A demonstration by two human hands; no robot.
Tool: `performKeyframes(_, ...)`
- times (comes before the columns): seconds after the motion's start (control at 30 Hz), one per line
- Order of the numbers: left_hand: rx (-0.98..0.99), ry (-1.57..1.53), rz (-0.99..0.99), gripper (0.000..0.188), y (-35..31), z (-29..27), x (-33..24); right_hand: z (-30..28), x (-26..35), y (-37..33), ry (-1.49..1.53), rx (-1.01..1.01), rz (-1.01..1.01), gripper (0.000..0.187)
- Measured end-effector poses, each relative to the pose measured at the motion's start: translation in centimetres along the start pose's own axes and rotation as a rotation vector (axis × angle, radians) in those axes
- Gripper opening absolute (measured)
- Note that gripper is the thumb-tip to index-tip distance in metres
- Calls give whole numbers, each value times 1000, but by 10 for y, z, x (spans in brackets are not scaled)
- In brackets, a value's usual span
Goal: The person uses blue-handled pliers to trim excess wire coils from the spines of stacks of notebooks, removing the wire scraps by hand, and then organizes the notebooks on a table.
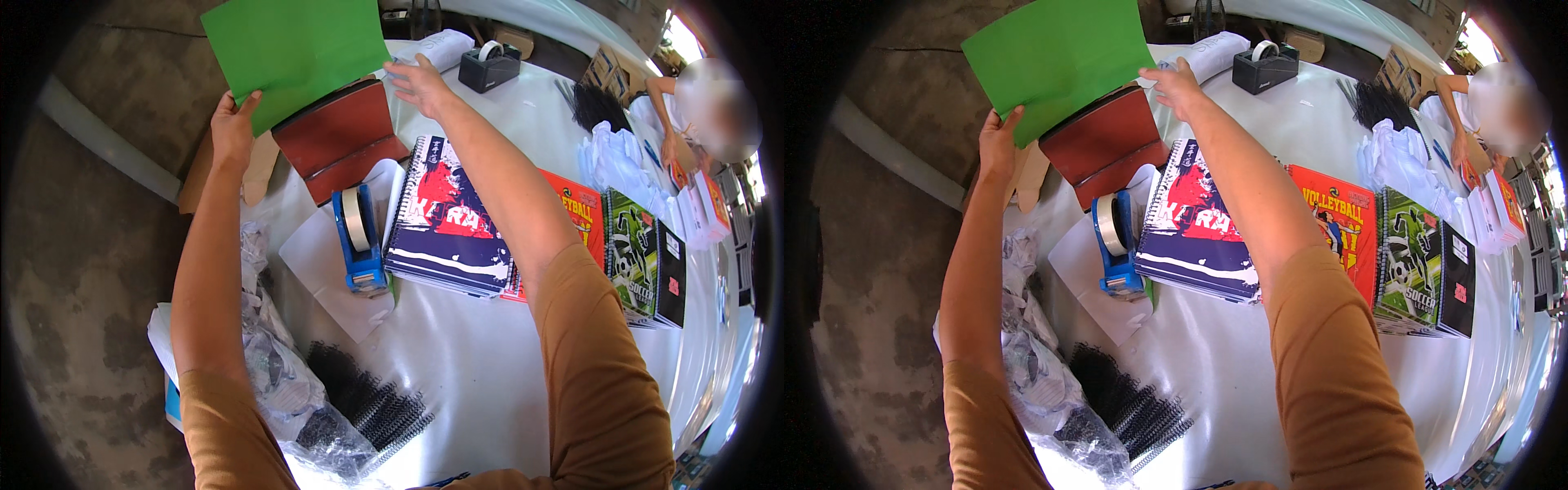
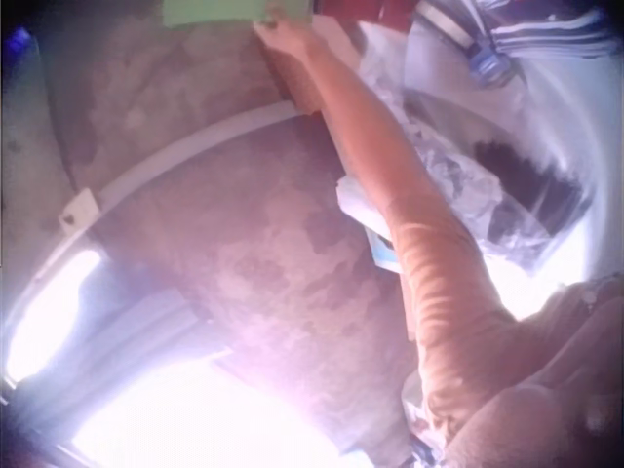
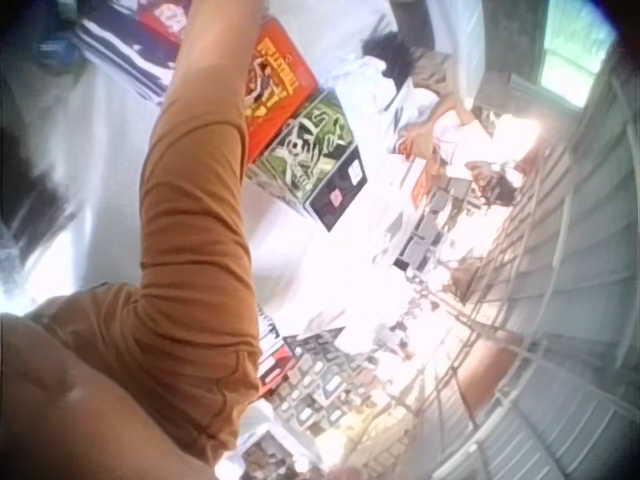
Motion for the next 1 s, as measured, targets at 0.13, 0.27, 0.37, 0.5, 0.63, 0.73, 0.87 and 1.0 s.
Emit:
performKeyframes(0.13, 62, -162, -60, 23, -8, -3, 9, -8, -1, -2, -191, -90, -29, 102)
performKeyframes(0.27, 84, -115, -67, 20, 0, -13, 6, -3, 0, -5, -270, -65, -78, 85)
performKeyframes(0.37, 204, -60, -45, 18, 4, -3, 2, -5, 0, -2, -240, -13, -52, 55)
performKeyframes(0.5, 231, 44, -60, 16, 6, -10, 4, -3, -1, -2, -144, -58, -73, 33)
performKeyframes(0.63, 130, 102, -12, 15, 14, -16, -2, -4, 7, 7, -137, -97, -137, 24)
performKeyframes(0.73, 212, 80, -10, 13, 17, -18, 4, -8, 1, 10, -145, -176, -182, 20)
performKeyframes(0.87, 134, 254, -98, 10, 11, -27, 24, -26, -22, 15, -224, -239, -145, 20)
performKeyframes(1.0, 218, 532, -296, 20, 8, -57, 52, -27, -38, 28, -385, -210, -93, 22)
Point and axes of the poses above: each hand's wrist, its own y-axis towards the middle knuckle, its own z-axis out of the palm, x = y × z, the point moved 7 cm from there along y, towards the middle knuckle, and after that the axes turned 12 degrees about y, right-handed, at the moved point
